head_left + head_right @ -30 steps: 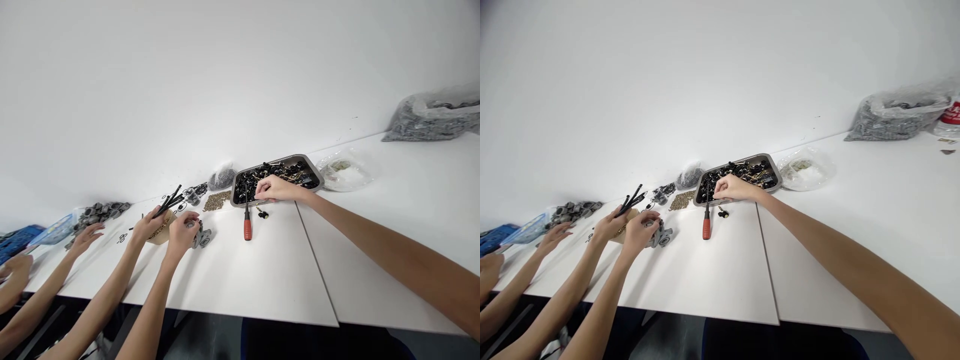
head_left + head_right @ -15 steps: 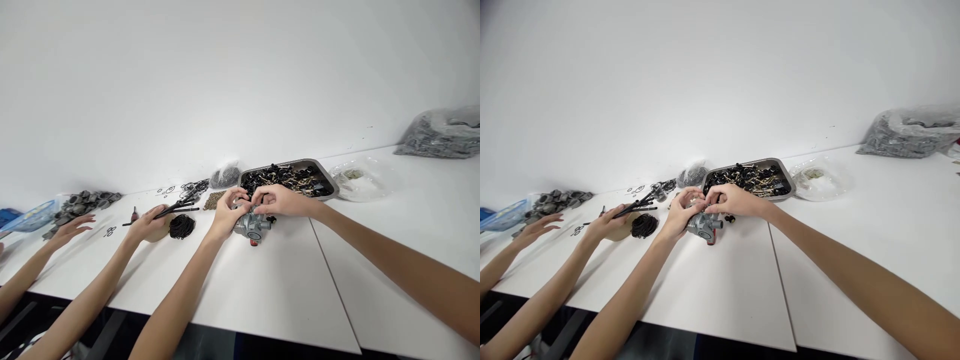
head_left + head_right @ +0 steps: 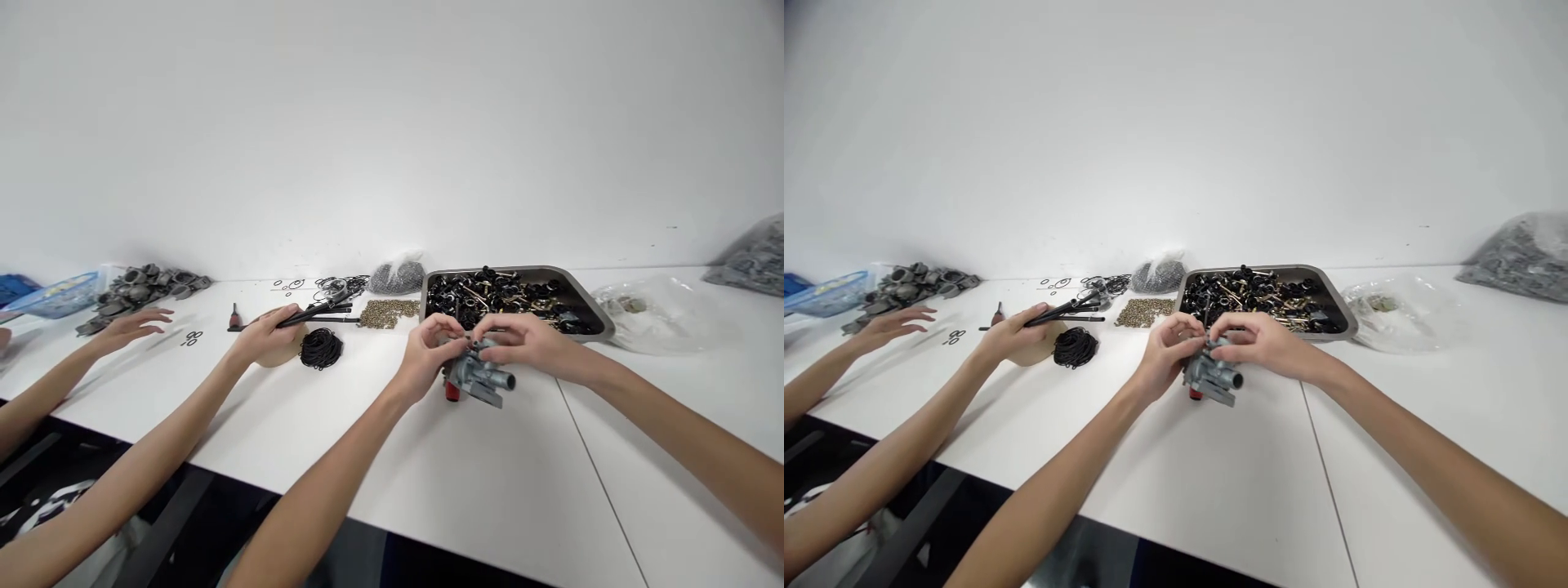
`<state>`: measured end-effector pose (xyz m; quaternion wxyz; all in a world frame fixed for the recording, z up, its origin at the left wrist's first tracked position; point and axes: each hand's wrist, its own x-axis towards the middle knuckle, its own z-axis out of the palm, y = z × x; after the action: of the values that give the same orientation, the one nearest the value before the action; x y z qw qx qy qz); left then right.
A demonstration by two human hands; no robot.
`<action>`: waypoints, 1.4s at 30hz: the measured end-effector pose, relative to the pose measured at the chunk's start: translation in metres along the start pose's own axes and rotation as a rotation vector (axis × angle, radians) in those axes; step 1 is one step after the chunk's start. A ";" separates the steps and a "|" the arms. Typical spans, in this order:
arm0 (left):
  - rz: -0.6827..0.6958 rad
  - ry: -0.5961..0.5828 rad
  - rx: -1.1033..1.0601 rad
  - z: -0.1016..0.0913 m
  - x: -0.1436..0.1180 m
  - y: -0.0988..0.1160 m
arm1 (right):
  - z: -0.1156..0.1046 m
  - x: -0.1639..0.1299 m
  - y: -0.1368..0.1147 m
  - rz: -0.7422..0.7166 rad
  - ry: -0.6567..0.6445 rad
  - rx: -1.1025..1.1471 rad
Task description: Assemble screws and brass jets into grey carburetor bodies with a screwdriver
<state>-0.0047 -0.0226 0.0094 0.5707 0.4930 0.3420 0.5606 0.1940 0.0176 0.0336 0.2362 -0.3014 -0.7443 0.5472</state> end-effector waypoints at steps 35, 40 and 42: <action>0.131 0.081 1.887 -0.126 -0.034 0.107 | 0.005 -0.069 0.035 -0.343 0.415 -0.373; 0.196 0.103 1.801 -0.125 -0.019 0.110 | 0.006 -0.073 0.035 -0.418 0.317 -0.484; 0.247 0.138 1.692 -0.115 -0.012 0.115 | 0.008 -0.073 0.034 -0.396 0.284 -0.529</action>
<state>-0.1497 -0.0265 0.0844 -0.0762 0.7514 0.6229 0.2039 0.2472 -0.0319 -0.0030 0.3522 -0.2752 -0.8640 0.2319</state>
